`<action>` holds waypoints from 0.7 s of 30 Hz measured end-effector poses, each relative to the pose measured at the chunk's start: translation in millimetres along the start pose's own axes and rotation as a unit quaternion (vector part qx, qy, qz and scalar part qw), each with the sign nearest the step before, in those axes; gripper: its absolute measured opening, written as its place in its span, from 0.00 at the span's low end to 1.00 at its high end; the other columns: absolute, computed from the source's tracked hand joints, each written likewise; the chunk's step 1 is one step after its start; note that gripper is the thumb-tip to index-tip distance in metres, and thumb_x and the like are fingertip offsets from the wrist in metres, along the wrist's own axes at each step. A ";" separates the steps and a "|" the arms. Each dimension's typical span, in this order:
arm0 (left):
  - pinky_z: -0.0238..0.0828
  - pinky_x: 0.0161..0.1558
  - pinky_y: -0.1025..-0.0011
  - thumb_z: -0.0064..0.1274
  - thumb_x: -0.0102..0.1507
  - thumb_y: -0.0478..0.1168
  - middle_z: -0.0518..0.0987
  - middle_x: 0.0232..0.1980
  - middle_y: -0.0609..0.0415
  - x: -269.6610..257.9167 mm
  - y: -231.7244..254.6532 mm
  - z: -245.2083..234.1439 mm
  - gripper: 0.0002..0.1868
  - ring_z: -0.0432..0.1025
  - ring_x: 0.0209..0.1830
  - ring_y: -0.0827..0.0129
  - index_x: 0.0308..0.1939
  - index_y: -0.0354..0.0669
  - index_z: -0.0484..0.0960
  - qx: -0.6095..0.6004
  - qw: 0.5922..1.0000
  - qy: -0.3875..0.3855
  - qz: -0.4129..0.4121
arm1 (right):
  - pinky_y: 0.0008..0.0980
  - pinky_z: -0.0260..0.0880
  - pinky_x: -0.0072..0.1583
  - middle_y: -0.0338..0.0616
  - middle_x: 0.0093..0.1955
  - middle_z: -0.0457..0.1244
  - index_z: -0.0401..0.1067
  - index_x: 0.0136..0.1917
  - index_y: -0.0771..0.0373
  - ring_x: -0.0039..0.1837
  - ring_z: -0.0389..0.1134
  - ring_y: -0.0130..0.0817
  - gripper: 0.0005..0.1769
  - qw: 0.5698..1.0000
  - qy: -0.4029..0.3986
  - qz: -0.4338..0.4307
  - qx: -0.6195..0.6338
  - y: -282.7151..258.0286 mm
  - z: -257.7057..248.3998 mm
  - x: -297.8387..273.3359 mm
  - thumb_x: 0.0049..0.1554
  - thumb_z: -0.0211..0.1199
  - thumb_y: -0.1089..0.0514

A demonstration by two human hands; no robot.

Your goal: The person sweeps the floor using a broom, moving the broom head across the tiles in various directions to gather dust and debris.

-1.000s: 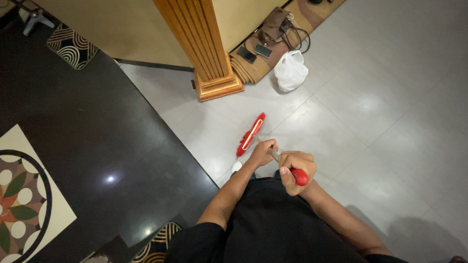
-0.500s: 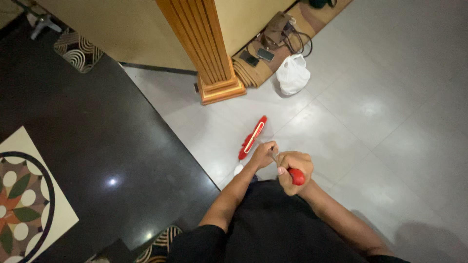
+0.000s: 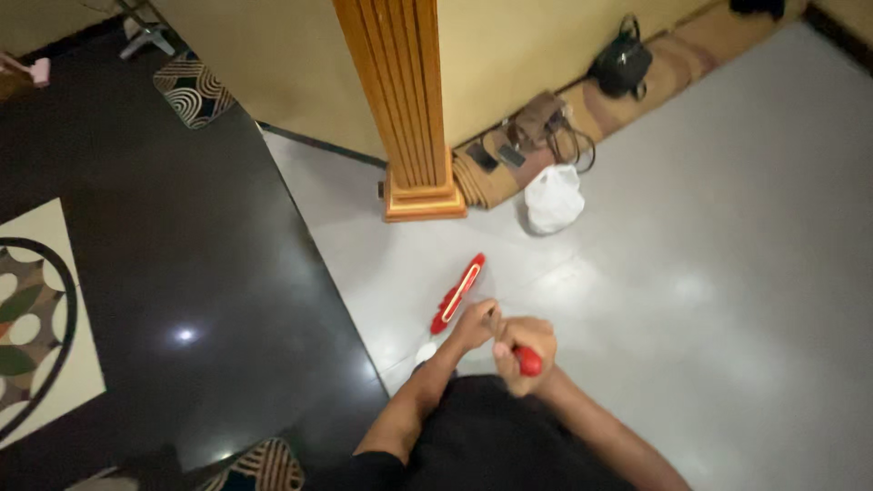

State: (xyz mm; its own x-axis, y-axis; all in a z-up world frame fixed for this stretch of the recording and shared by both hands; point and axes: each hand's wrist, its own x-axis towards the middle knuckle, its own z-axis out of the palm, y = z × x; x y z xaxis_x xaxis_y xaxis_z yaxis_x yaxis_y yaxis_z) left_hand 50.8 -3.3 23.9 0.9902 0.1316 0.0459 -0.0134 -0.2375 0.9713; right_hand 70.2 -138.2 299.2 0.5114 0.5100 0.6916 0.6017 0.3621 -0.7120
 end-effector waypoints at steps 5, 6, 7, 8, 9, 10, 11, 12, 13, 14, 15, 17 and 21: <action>0.64 0.30 0.68 0.56 0.55 0.35 0.73 0.24 0.53 3.4 6.7 25.6 0.09 0.65 0.25 0.73 0.27 0.40 0.70 -0.003 0.998 0.052 -0.045 | 0.33 0.55 0.33 0.42 0.26 0.56 0.58 0.30 0.62 0.27 0.56 0.34 0.16 0.997 -0.049 0.017 0.059 0.9 -32.5 -14.3 0.58 0.56 0.64; 0.64 0.31 0.68 0.54 0.56 0.34 0.74 0.25 0.53 -0.8 12.6 32.8 0.07 0.66 0.25 0.71 0.27 0.40 0.70 0.003 0.997 0.063 -0.050 | 0.32 0.54 0.32 0.41 0.26 0.55 0.58 0.30 0.62 0.27 0.56 0.34 0.16 0.998 -0.044 0.006 0.043 0.7 -36.8 -14.9 0.57 0.56 0.64; 0.65 0.32 0.68 0.52 0.57 0.34 0.74 0.26 0.54 0.3 16.5 38.3 0.06 0.67 0.26 0.70 0.27 0.40 0.70 0.009 0.996 0.073 -0.056 | 0.32 0.54 0.32 0.41 0.26 0.55 0.58 0.30 0.62 0.27 0.56 0.34 0.16 0.997 -0.055 -0.006 0.053 0.9 -41.7 -14.8 0.57 0.56 0.64; 0.65 0.32 0.68 0.52 0.57 0.34 0.74 0.26 0.54 -0.3 16.8 44.3 0.06 0.67 0.26 0.70 0.27 0.40 0.70 0.010 0.994 0.090 -0.059 | 0.32 0.54 0.32 0.41 0.25 0.55 0.57 0.29 0.62 0.26 0.55 0.33 0.16 0.995 -0.048 -0.003 0.091 -0.2 -46.4 -18.6 0.57 0.56 0.65; 0.65 0.32 0.67 0.52 0.58 0.34 0.74 0.25 0.53 1.3 15.9 49.4 0.07 0.67 0.26 0.68 0.27 0.40 0.70 0.007 0.995 0.090 -0.041 | 0.32 0.53 0.32 0.41 0.25 0.54 0.55 0.29 0.62 0.26 0.54 0.33 0.17 0.991 -0.042 0.001 0.129 2.5 -51.1 -18.7 0.56 0.57 0.66; 0.65 0.32 0.67 0.52 0.59 0.35 0.73 0.25 0.52 -1.6 15.7 50.5 0.08 0.67 0.26 0.65 0.26 0.40 0.70 0.007 0.996 0.085 -0.025 | 0.32 0.53 0.32 0.41 0.25 0.54 0.55 0.29 0.62 0.26 0.54 0.33 0.17 0.989 -0.049 0.001 0.140 4.5 -51.9 -16.8 0.56 0.57 0.66; 0.65 0.32 0.67 0.52 0.59 0.35 0.73 0.25 0.52 2.8 14.8 48.0 0.08 0.67 0.26 0.65 0.26 0.40 0.70 0.010 0.995 0.097 -0.031 | 0.31 0.53 0.32 0.41 0.25 0.54 0.56 0.29 0.62 0.26 0.54 0.32 0.16 0.987 -0.050 -0.017 0.149 7.2 -52.6 -13.4 0.55 0.56 0.67; 0.65 0.32 0.66 0.53 0.59 0.35 0.73 0.26 0.51 3.6 15.2 52.3 0.09 0.68 0.26 0.63 0.27 0.39 0.70 0.026 0.992 0.125 -0.020 | 0.30 0.54 0.31 0.41 0.25 0.55 0.57 0.28 0.62 0.25 0.55 0.32 0.15 0.986 -0.050 -0.026 0.154 3.2 -54.7 -16.5 0.54 0.55 0.67; 0.65 0.32 0.65 0.53 0.59 0.35 0.72 0.26 0.49 -2.3 16.8 56.5 0.09 0.68 0.26 0.61 0.27 0.38 0.70 0.042 0.987 0.153 -0.009 | 0.30 0.54 0.31 0.41 0.25 0.55 0.57 0.28 0.62 0.25 0.55 0.32 0.15 0.985 -0.055 -0.017 0.163 -0.9 -55.0 -19.8 0.54 0.55 0.67; 0.65 0.32 0.65 0.53 0.59 0.35 0.72 0.26 0.49 -5.6 19.4 57.3 0.09 0.68 0.26 0.61 0.27 0.38 0.70 0.042 0.987 0.158 -0.012 | 0.31 0.54 0.32 0.40 0.25 0.55 0.57 0.28 0.62 0.25 0.55 0.32 0.15 0.982 -0.077 -0.026 0.172 -0.7 -54.4 -18.7 0.55 0.56 0.68; 0.65 0.32 0.65 0.51 0.59 0.34 0.73 0.27 0.49 -11.2 23.5 58.6 0.08 0.69 0.26 0.60 0.27 0.38 0.69 0.018 0.986 0.168 -0.017 | 0.31 0.54 0.32 0.40 0.25 0.55 0.57 0.29 0.62 0.26 0.56 0.32 0.15 0.978 -0.098 -0.035 0.181 -2.4 -53.3 -19.2 0.55 0.56 0.68; 0.66 0.33 0.64 0.49 0.58 0.34 0.73 0.27 0.49 -14.1 32.1 55.3 0.07 0.70 0.27 0.59 0.27 0.38 0.68 -0.005 0.985 0.171 -0.016 | 0.31 0.55 0.32 0.40 0.25 0.55 0.57 0.29 0.62 0.26 0.56 0.32 0.16 0.977 -0.098 -0.044 0.183 -5.5 -51.1 -20.2 0.55 0.56 0.68; 0.67 0.33 0.62 0.49 0.59 0.35 0.75 0.28 0.46 -17.0 33.6 54.3 0.07 0.72 0.28 0.55 0.28 0.37 0.71 0.038 0.988 0.148 -0.031 | 0.31 0.57 0.33 0.40 0.25 0.55 0.58 0.29 0.62 0.26 0.57 0.33 0.14 0.981 -0.075 -0.053 0.168 -11.7 -51.6 -31.4 0.55 0.55 0.67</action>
State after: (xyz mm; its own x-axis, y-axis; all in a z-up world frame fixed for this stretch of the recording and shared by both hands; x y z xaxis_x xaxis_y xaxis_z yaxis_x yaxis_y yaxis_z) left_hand 41.1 -65.7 43.1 0.9044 0.4218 0.0639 0.0676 -0.2895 0.9548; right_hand 78.8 -198.7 292.1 0.3447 0.5559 0.7564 0.3972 0.6437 -0.6541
